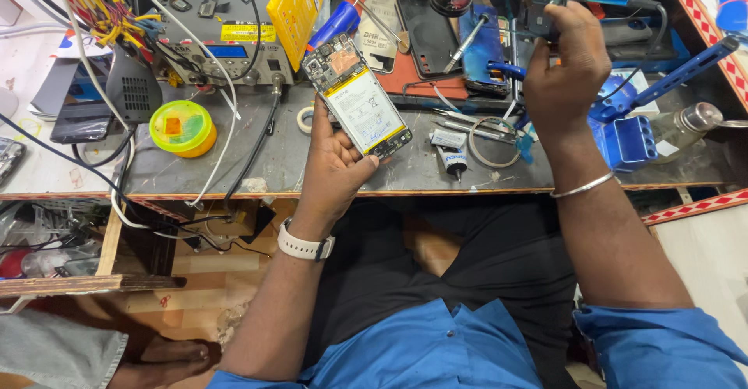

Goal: The person assembles a smartphone by connecting a ribbon cable to the motherboard, placing the battery into the chassis, and fitting the back cover. They then press the edges to secure the cover and inspect the assembled device.

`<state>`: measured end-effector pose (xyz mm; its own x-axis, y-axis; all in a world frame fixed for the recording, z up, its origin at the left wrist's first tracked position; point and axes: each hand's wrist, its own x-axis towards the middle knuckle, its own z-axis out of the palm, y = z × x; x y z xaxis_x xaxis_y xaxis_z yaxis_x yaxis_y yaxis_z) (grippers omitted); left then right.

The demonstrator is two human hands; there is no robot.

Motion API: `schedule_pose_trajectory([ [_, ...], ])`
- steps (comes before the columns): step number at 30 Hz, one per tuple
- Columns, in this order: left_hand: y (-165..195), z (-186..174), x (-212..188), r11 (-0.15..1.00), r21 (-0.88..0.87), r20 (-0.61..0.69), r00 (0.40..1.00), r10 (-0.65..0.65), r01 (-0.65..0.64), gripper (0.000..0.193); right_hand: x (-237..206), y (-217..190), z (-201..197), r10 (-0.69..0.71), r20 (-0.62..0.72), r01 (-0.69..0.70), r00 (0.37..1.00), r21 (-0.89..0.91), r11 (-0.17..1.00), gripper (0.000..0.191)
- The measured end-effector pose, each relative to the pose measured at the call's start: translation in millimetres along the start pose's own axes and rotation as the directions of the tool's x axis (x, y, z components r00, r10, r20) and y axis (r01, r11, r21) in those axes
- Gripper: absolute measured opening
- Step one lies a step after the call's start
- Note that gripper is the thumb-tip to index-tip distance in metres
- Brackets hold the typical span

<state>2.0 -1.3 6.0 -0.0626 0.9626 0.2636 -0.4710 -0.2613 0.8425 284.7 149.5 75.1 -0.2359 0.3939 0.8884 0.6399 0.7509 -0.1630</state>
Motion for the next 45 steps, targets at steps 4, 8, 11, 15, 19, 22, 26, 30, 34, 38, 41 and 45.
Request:
schedule_pose_trajectory([
  [4,1.6,0.6,0.4,1.000,-0.007,-0.006,1.000,-0.003,0.003,0.115,1.5,-8.1,-3.4,0.244,-0.085,-0.244,0.966,0.007,0.970,0.034],
  [8,0.9,0.7,1.2,1.000,0.027,-0.001,1.000,0.011,-0.011,0.115,-3.6,-21.0,-11.9,-0.121,-0.059,0.109,0.991,-0.165,0.980,0.034],
  [11,0.0,0.4,0.2,1.000,0.014,0.006,1.000,0.000,0.000,0.116,-6.8,-23.6,-17.8,-0.234,-0.001,0.228,0.972,-0.231,0.946,0.035],
  [15,-2.0,-0.8,0.6,0.999,0.033,0.006,0.999,0.042,-0.042,0.115,-2.8,-11.2,-10.5,0.241,-0.029,-0.215,0.970,0.354,0.910,0.035],
  [19,-5.6,-1.8,0.7,0.999,0.008,0.015,0.999,0.037,-0.037,0.116,9.8,7.9,-6.5,0.685,0.166,-0.504,0.709,0.798,0.329,0.040],
  [22,-7.7,-1.8,2.7,0.999,0.010,0.013,0.999,0.043,-0.043,0.118,15.4,14.4,-10.9,0.715,0.233,-0.541,0.659,0.808,0.234,0.037],
  [26,-5.9,-3.3,1.4,0.999,0.041,0.007,1.000,0.021,-0.021,0.117,21.8,22.6,-25.2,0.630,0.295,-0.609,0.718,0.705,0.364,0.041],
  [30,-7.0,-3.1,1.1,1.000,-0.001,0.013,1.000,0.014,-0.014,0.117,27.3,26.1,-49.4,0.599,0.316,-0.615,0.736,0.681,0.398,0.047],
  [34,-11.7,-4.8,1.5,1.000,-0.028,0.054,0.999,0.001,0.001,0.118,19.8,19.7,-74.1,0.604,0.485,-0.674,0.632,0.728,0.121,0.037],
  [38,-9.6,-9.9,0.5,0.998,-0.058,0.167,0.986,-0.019,0.029,0.117,18.5,3.9,-69.3,0.413,0.703,-0.772,0.580,0.635,0.003,0.024],
  [41,-3.2,-11.1,-3.7,0.993,-0.064,0.267,0.961,-0.077,0.098,0.117,22.4,-14.6,-50.1,0.400,0.792,-0.866,0.462,0.501,0.008,0.030],
  [45,6.2,-10.3,-4.5,0.992,-0.046,0.340,0.936,-0.095,0.117,0.118,29.5,-40.6,-8.8,0.248,0.870,-0.883,0.426,0.459,-0.093,0.027],
])
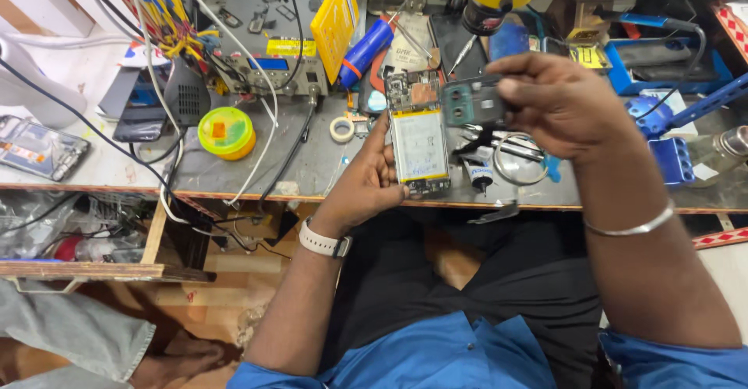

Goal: The person assembles a smartphone by connecting a ribbon cable to the motherboard, placing the battery into the chassis, and fitting the back cover. They then press the edges to secure the cover and inspect the assembled device.

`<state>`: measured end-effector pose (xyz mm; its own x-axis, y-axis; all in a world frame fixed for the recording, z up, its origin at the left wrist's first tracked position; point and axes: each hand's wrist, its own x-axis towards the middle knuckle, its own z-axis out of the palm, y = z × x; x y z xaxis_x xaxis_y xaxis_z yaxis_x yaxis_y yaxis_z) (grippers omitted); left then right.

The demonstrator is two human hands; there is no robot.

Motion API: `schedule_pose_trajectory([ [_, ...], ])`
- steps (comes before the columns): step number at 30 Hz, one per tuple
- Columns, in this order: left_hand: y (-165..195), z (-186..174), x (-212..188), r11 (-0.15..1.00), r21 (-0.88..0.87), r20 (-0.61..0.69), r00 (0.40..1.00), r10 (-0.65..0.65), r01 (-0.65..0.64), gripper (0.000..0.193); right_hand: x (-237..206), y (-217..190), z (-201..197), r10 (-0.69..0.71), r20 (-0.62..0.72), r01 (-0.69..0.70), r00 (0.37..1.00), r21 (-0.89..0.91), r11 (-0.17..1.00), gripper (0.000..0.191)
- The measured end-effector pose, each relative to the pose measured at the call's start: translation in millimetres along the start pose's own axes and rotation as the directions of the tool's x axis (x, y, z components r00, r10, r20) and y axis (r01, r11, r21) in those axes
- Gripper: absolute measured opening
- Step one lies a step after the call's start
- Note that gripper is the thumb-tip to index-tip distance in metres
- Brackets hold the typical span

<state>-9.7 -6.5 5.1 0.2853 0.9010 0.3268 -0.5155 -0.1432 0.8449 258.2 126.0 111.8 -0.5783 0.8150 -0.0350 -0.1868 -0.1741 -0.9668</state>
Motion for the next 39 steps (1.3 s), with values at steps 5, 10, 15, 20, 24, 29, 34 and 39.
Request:
schedule_pose_trajectory([
  [5,2.9,1.6,0.5,0.998,0.041,0.011,0.999,-0.049,0.049,0.118,32.4,10.7,25.8,0.053,-0.053,-0.054,0.997,-0.012,0.998,0.024],
  [10,1.1,0.2,1.6,0.997,0.057,0.012,0.998,-0.056,0.055,0.119,39.5,11.3,32.4,0.056,-0.131,-0.055,0.990,0.009,0.998,0.023],
  [15,-3.0,0.2,1.3,0.999,0.043,0.004,0.999,-0.034,0.034,0.119,17.6,-7.9,1.4,-0.009,-0.119,0.041,0.993,0.270,0.962,0.016],
  [20,-4.7,-2.5,0.9,0.996,0.084,0.030,0.999,-0.046,0.043,0.119,15.5,4.8,-6.9,0.172,-0.085,-0.159,0.981,0.146,0.976,0.026],
  [24,-5.1,-1.9,1.4,0.997,0.071,0.034,0.999,-0.025,0.023,0.119,40.7,18.3,18.9,0.081,-0.152,-0.121,0.985,-0.274,0.954,0.027],
  [29,-5.2,-2.6,2.8,0.996,0.076,0.037,0.998,-0.047,0.044,0.117,55.2,17.2,48.2,0.034,-0.254,-0.143,0.967,-0.423,0.895,0.022],
  [34,-7.5,-4.7,3.2,0.996,0.070,0.040,0.997,-0.062,0.059,0.119,48.0,10.5,62.6,-0.015,-0.281,-0.151,0.960,-0.559,0.815,0.029],
  [39,-6.2,-4.4,2.0,0.996,0.059,0.050,0.997,-0.063,0.060,0.120,45.7,3.4,78.5,-0.097,-0.178,-0.089,0.979,-0.807,0.583,0.028],
])
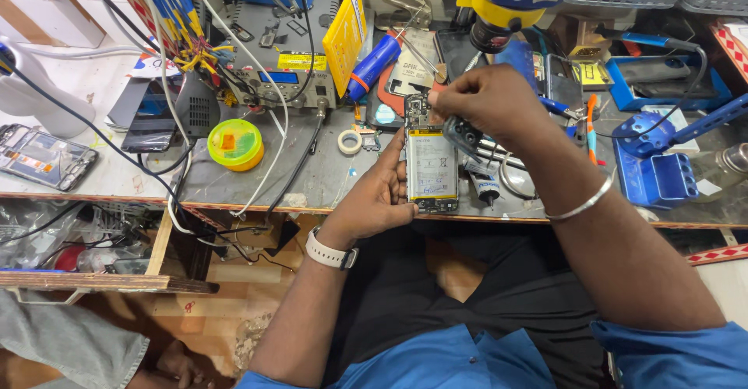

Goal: The person assembles a smartphone by connecting a ribbon cable to the motherboard, placing the battery into the chassis, and fitting the back cover. They then press the edges to secure the cover and inspect the assembled device.

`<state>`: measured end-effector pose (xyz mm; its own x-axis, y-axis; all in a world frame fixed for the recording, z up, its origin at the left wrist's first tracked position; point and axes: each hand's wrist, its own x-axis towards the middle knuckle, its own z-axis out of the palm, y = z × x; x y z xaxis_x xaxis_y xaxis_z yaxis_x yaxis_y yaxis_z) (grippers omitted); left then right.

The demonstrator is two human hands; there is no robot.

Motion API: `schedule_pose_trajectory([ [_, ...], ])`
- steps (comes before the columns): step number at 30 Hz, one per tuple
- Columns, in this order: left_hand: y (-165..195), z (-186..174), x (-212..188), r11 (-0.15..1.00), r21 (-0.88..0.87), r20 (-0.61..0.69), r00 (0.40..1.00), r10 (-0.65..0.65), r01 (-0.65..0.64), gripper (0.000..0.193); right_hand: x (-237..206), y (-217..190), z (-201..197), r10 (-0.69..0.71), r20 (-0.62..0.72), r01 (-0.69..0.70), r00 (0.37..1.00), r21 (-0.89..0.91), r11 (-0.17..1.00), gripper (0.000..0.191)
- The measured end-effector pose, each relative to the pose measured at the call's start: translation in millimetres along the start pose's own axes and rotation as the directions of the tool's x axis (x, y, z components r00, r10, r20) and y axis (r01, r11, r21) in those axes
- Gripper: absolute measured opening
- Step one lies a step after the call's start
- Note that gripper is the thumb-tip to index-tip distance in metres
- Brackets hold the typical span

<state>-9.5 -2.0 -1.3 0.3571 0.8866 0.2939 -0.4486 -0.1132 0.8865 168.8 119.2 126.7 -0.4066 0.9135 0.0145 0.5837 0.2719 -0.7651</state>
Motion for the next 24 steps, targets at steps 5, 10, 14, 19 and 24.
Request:
schedule_pose_trajectory([
  [5,2.1,2.0,0.2,1.000,0.007,-0.017,1.000,-0.011,0.011,0.121,3.1,-7.0,2.3,-0.035,0.042,0.037,0.998,-0.046,0.998,0.028],
  [10,0.4,1.4,2.1,1.000,0.008,-0.016,1.000,0.009,-0.009,0.119,6.7,-1.4,-5.3,0.080,0.029,-0.083,0.996,0.105,0.991,0.040],
  [14,-2.5,0.0,3.1,1.000,0.024,-0.021,1.000,0.003,-0.003,0.119,-6.3,12.5,-32.6,0.113,0.079,-0.135,0.990,0.393,0.910,0.041],
  [19,-6.1,-0.5,2.4,1.000,0.011,-0.026,1.000,0.002,-0.002,0.119,-19.5,23.7,-47.4,-0.103,0.337,-0.208,0.936,0.763,0.612,0.030],
  [24,-6.9,-0.7,2.3,1.000,-0.011,-0.016,1.000,0.026,-0.027,0.118,-24.9,23.9,-35.5,-0.056,0.287,-0.196,0.956,0.771,0.606,0.022],
])
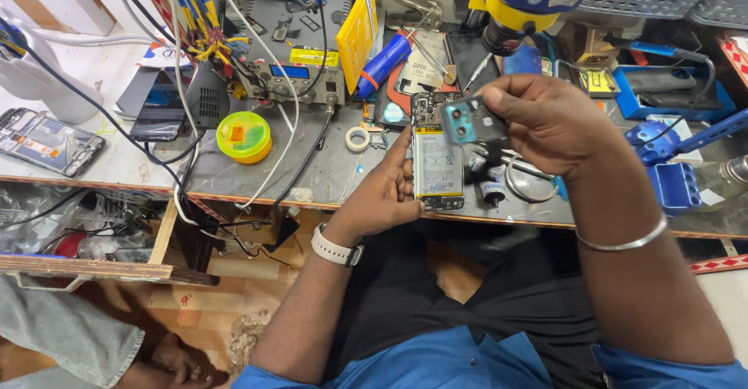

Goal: The person assembles a smartphone by connecting a ribbon cable to the motherboard, placing the battery into the chassis, and fitting the back cover. They then press the edges to secure the cover and inspect the assembled device.

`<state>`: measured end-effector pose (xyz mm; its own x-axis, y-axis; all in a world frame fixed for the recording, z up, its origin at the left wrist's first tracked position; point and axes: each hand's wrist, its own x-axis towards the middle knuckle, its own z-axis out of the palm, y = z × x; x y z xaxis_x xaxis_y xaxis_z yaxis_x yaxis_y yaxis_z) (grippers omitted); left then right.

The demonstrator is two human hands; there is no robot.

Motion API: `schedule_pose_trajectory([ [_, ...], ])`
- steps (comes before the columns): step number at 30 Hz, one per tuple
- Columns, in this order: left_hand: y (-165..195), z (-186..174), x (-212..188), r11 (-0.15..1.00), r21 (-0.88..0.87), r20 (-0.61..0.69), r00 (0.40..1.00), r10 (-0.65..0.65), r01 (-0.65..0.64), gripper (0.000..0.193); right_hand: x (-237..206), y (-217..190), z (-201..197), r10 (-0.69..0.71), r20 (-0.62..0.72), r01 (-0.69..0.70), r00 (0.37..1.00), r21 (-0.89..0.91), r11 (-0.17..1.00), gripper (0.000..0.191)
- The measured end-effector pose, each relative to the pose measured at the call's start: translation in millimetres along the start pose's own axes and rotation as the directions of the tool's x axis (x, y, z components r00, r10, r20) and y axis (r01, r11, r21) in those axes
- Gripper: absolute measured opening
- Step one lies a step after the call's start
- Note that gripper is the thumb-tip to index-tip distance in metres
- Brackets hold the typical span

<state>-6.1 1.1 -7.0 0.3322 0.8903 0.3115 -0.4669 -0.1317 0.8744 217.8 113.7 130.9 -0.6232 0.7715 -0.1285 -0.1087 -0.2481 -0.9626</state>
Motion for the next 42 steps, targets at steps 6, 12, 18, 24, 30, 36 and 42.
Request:
schedule_pose_trajectory([
  [6,5.1,3.0,-0.2,1.000,0.008,0.008,1.000,0.015,-0.015,0.119,29.5,19.9,14.2,-0.021,-0.221,-0.015,0.975,-0.160,0.987,0.024],
  [12,8.9,4.2,-1.0,1.000,0.027,-0.001,1.000,-0.004,0.004,0.118,44.7,38.0,16.0,-0.175,-0.301,0.048,0.937,-0.385,0.922,0.026],
  [18,6.3,2.6,-1.0,1.000,0.008,0.018,1.000,0.004,-0.004,0.118,41.6,43.4,16.6,-0.303,-0.284,0.115,0.910,-0.529,0.841,0.023],
  [24,6.0,2.7,-0.5,1.000,0.027,0.018,1.000,0.006,-0.006,0.119,39.5,40.9,17.2,-0.320,-0.238,0.086,0.917,-0.666,0.741,0.025],
  [30,10.7,1.7,-6.0,1.000,0.027,0.040,0.999,-0.018,0.016,0.113,40.3,38.2,11.2,-0.038,-0.265,-0.065,0.964,-0.369,0.927,0.024],
  [36,-1.0,2.4,15.1,0.973,-0.209,-0.299,0.941,-0.160,0.099,0.045,40.1,46.3,15.1,0.013,-0.256,-0.101,0.967,-0.333,0.937,0.021],
  [42,-13.4,-0.4,42.2,0.999,0.008,-0.504,0.862,0.041,-0.043,0.039,35.3,58.4,18.6,0.014,-0.235,-0.087,0.972,-0.303,0.949,0.022],
])
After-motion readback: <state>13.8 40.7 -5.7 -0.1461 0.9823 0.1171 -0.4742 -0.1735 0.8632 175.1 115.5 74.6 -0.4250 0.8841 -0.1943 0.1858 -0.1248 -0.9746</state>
